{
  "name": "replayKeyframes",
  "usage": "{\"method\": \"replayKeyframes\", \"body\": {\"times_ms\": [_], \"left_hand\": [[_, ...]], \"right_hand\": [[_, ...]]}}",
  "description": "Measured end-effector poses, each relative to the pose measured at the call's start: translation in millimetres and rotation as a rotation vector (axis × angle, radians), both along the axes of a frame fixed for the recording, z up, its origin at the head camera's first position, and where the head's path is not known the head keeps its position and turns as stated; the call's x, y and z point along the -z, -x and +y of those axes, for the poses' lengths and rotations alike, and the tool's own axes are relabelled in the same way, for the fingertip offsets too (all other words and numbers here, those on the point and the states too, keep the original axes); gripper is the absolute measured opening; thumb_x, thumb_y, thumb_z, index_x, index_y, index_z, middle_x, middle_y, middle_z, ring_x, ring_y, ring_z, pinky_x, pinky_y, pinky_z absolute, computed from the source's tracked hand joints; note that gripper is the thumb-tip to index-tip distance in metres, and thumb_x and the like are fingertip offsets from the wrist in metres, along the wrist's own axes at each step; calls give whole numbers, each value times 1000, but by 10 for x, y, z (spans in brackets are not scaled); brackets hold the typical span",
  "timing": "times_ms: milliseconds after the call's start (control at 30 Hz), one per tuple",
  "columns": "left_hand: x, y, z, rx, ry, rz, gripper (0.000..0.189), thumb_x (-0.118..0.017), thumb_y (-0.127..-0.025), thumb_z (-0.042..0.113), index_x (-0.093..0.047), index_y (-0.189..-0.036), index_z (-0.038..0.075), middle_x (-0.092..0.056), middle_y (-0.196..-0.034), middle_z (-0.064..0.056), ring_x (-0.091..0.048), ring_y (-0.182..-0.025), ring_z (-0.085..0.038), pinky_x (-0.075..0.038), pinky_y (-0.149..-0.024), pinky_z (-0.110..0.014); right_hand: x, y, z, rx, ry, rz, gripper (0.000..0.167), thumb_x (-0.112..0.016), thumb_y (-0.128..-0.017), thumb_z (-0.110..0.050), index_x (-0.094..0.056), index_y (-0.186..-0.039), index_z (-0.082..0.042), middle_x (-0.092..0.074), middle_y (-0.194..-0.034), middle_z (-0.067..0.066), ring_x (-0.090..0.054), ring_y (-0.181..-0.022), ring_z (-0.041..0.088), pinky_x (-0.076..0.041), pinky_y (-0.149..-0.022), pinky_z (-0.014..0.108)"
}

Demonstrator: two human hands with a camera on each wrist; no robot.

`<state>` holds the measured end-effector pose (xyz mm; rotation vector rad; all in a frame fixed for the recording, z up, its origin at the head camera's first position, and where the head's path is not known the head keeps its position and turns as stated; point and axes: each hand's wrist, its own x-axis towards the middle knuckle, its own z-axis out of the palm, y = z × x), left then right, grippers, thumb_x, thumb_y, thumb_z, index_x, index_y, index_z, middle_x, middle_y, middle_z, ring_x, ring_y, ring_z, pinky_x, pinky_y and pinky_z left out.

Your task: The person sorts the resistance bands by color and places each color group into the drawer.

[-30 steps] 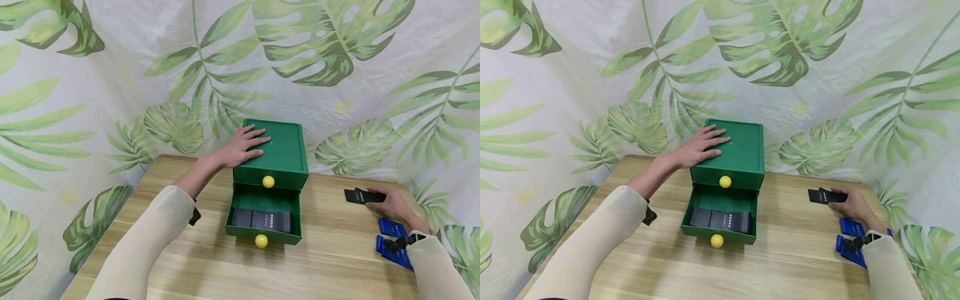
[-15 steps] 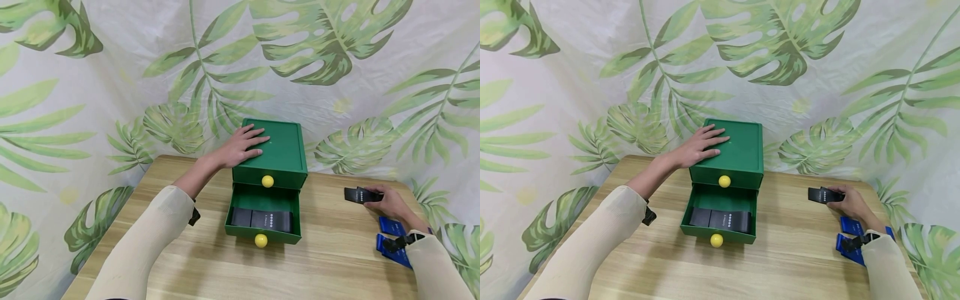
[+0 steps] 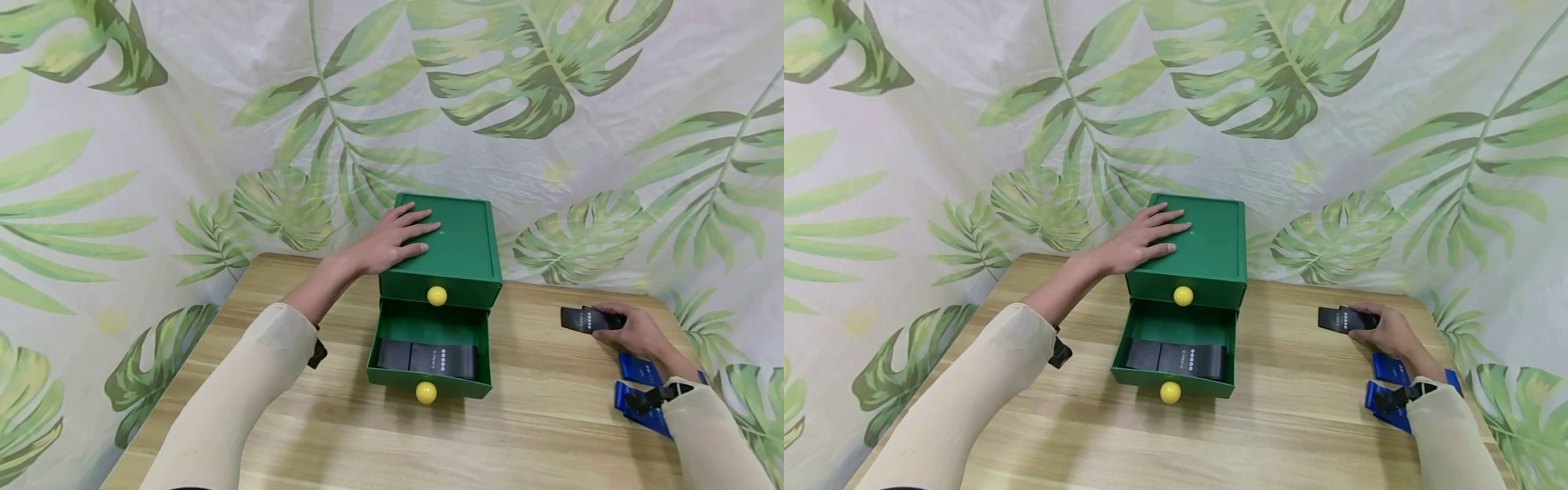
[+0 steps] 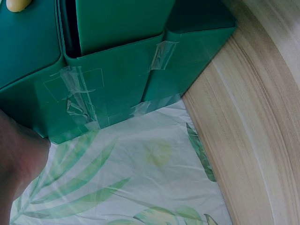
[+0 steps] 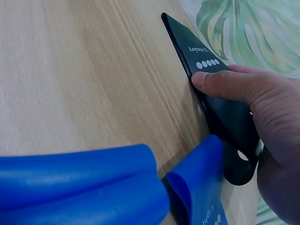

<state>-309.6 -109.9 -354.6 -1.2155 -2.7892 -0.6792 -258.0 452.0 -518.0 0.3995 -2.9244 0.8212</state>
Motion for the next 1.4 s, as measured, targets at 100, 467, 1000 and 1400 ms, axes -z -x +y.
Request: {"method": "replayKeyframes", "body": {"times_ms": [100, 467, 1000, 1400], "left_hand": [[10, 6, -3, 0, -1, 3, 55, -52, -113, 35, -44, -164, 17, -27, -174, -12, -5, -164, -37, 0, -129, -61], [3, 12, -1, 1, -8, 8, 55, -53, -112, 34, -45, -163, 16, -28, -174, -12, -5, -164, -39, 0, -130, -60], [-5, 11, -1, 2, -9, 9, 54, -52, -113, 34, -45, -163, 15, -29, -174, -13, -6, -164, -39, -1, -130, -60], [9, 2, 1, 2, -6, 8, 54, -52, -113, 33, -45, -163, 15, -28, -174, -13, -6, -164, -38, -1, -130, -61]], "right_hand": [[-24, -3, -25, 7, -6, -11, 60, -95, -80, -16, -71, -132, 4, -66, -129, 37, -65, -111, 53, -43, -78, 24], [-116, 0, -93, 14, 11, -32, 51, -89, -87, -16, -73, -133, 1, -68, -128, 35, -66, -113, 52, -44, -78, 17], [-260, -22, -182, 13, 98, -20, 44, -86, -90, -10, -75, -129, 3, -71, -123, 33, -63, -99, -1, -45, -72, 10], [-466, -101, -329, 37, 192, 11, 42, -85, -93, -20, -76, -131, -2, -74, -125, 6, -50, -102, -23, -44, -79, 6]]}}
